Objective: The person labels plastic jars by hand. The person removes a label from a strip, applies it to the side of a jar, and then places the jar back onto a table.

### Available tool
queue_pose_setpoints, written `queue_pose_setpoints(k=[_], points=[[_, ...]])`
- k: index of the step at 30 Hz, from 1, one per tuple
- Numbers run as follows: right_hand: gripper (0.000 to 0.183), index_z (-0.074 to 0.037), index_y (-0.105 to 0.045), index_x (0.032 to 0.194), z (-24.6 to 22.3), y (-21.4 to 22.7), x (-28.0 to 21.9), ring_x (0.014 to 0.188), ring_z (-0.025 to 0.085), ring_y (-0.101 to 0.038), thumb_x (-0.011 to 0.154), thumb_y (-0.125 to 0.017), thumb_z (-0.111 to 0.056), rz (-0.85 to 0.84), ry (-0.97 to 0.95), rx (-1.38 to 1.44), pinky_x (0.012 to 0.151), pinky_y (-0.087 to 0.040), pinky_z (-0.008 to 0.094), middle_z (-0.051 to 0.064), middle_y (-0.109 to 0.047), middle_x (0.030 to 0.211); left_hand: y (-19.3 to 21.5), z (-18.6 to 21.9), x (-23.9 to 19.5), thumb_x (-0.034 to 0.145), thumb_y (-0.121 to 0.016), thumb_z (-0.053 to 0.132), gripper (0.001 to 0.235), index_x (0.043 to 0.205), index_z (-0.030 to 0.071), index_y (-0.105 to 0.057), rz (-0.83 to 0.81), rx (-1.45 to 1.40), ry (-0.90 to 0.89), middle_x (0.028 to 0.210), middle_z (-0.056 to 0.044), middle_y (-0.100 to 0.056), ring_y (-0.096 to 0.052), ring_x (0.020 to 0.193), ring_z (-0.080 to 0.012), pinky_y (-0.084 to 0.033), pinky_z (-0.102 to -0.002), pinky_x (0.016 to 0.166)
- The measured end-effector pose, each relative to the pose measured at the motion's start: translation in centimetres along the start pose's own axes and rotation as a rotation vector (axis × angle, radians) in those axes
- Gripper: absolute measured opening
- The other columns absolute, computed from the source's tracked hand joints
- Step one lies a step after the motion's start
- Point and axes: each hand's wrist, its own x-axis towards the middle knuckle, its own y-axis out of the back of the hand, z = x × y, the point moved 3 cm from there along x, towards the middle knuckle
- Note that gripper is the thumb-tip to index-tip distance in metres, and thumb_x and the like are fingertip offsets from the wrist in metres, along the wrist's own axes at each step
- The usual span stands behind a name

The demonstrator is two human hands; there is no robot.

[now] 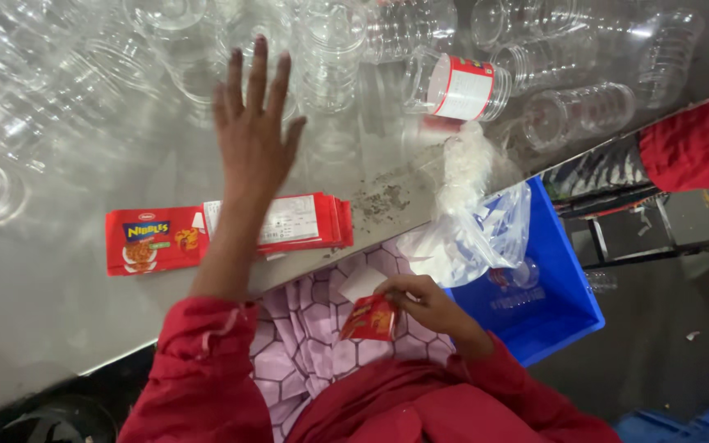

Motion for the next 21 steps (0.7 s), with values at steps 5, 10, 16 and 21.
queue_pose_setpoints(k=[5,10,16,21], points=[[0.017,-0.001,-0.068,0.111,-2.5,0.3,0.8,0.059,0.009,-0.071,0.098,-0.059,-0.007,0.033,-0.245,0.222,0.054,-0.058,0.027,0.002,-0.070,0.076,1.2,-1.1,-2.4,0.106,-0.067,0.045,0.052,0.139,0.008,-0.051,-0.242,0.036,0.268,0.128,-0.009,-0.058,-0.051,0.131,-0.0333,-0.030,-0.059,0.123],[0.015,0.004,-0.072,0.114,-3.0,1.5,0.7,0.067,0.013,-0.060,0.101,-0.066,-0.002,0.160,0.040,-0.049,0.060,-0.053,0.027,0.008,-0.067,0.082,2.9,0.4,-9.1,0.091,-0.080,0.041,0.077,0.145,-0.004,-0.049,-0.107,-0.009,0.314,0.142,-0.025,-0.052,-0.048,0.129,-0.0421,-0.037,-0.054,0.105],[0.017,0.003,-0.071,0.109,-4.0,3.4,0.3,0.051,0.012,-0.066,0.098,-0.061,-0.005,0.405,-0.241,0.180,0.047,-0.053,0.026,0.006,-0.070,0.072,6.4,3.8,-18.9,0.094,-0.080,0.040,0.088,0.156,0.007,-0.028,0.235,-0.193,0.212,0.158,-0.026,-0.033,-0.039,0.143,-0.0451,-0.037,-0.057,0.118],[0.015,0.004,-0.070,0.113,-4.4,3.9,0.2,0.080,0.008,-0.064,0.102,-0.064,-0.003,0.410,-0.001,-0.006,0.067,-0.052,0.024,0.004,-0.070,0.089,9.6,4.5,-19.0,0.082,-0.092,0.031,0.095,0.154,0.017,-0.031,0.185,-0.255,0.276,0.155,-0.026,-0.032,-0.037,0.151,-0.0449,-0.042,-0.059,0.122]])
